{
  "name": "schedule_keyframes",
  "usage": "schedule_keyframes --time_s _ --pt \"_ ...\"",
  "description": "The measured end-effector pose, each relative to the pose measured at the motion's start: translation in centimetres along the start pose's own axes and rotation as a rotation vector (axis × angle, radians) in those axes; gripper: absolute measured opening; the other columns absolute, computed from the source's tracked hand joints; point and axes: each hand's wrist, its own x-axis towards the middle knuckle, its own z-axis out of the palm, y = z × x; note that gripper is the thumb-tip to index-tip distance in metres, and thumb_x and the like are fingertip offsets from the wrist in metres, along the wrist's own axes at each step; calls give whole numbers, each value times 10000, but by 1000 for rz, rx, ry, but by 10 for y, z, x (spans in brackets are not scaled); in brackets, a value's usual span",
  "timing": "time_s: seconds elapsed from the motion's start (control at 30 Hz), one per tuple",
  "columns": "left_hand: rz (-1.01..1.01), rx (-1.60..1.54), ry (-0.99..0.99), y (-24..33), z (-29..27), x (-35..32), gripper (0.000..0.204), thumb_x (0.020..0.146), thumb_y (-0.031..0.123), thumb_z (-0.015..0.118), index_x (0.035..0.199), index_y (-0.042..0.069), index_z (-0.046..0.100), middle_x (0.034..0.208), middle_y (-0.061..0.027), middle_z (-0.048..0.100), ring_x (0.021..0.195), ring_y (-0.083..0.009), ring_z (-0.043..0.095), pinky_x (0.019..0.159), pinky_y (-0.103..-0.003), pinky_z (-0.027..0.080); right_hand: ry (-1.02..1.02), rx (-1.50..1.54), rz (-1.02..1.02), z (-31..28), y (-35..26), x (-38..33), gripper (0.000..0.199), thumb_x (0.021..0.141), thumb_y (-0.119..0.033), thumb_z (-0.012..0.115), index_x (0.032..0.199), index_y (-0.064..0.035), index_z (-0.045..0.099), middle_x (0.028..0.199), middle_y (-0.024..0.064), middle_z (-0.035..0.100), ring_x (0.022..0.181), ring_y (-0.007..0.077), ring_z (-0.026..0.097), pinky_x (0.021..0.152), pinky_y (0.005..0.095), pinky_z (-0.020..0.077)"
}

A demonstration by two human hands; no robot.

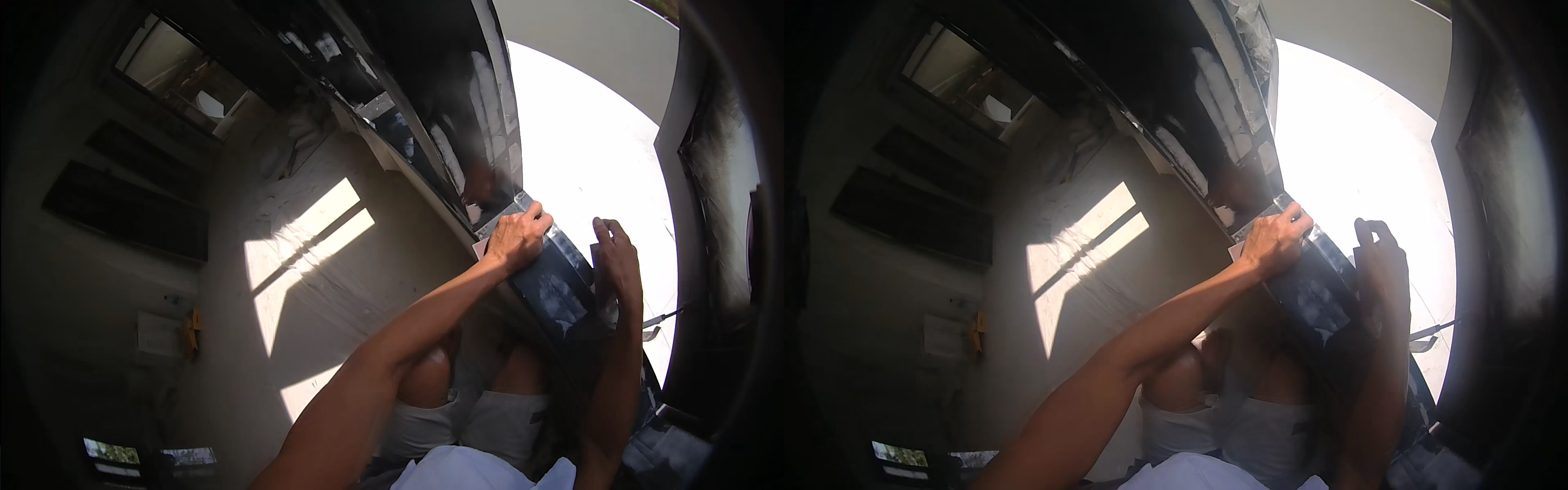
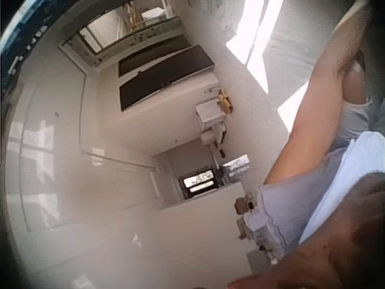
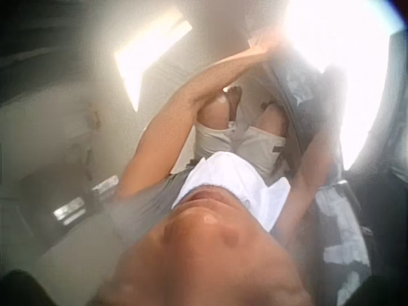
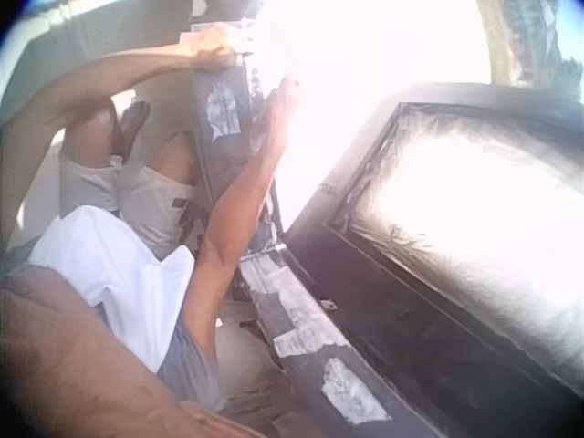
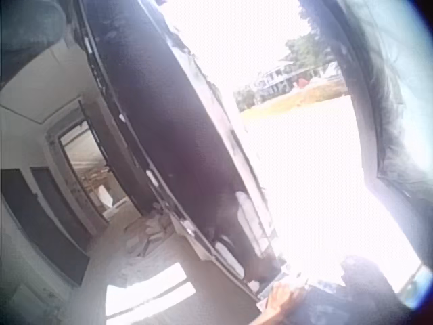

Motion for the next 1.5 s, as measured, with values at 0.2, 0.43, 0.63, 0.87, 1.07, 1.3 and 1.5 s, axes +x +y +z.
schedule_keyframes --time_s 0.2,0.43,0.63,0.87,1.07,1.3,1.5 --pt "-93 -43 73 3 4 -3 116 791 77 574 868 57 659 983 -147 646 724 -387 683 701 -511 566 -158 123 -326 6 60 2 639 762 -65 689 1374 -7 516 840 117 699 754 185 664 733 312 549" --pt "-153 -56 87 5 11 1 116 842 116 573 894 91 673 1004 -100 652 797 -377 683 710 -503 553 -150 389 -79 -12 59 8 280 829 -185 792 990 31 719 803 81 701 639 139 642 570 280 512" --pt "-169 -76 96 7 7 7 119 830 94 548 878 91 657 1008 -94 648 804 -389 677 722 -512 538 -90 242 -210 -12 57 32 335 882 -281 793 1015 19 724 815 83 715 672 111 641 594 257 516" --pt "-178 -113 55 -2 2 1 128 848 77 512 910 53 621 986 -142 623 750 -412 670 709 -543 530 -130 -90 -188 15 17 22 303 867 -279 781 991 -5 740 809 100 728 700 160 667 688 341 526" --pt "-225 -239 165 -3 -1 3 128 836 47 513 935 68 593 985 -146 615 751 -418 654 669 -542 504 -4 -253 -337 51 3 30 289 816 -255 797 944 -3 742 769 149 719 703 238 680 708 378 524" --pt "-247 -446 285 -11 -3 5 115 813 -4 504 887 45 577 888 -144 626 794 -392 636 693 -491 487 -75 -419 -310 55 -2 37 253 847 -284 785 936 -48 771 747 102 719 676 197 649 683 378 509" --pt "-169 -623 387 -9 4 3 99 791 -40 481 845 13 545 830 -150 616 759 -378 619 697 -477 483 115 -429 -532 86 6 69 282 847 -265 773 991 -23 766 842 170 740 722 299 698 675 388 531"
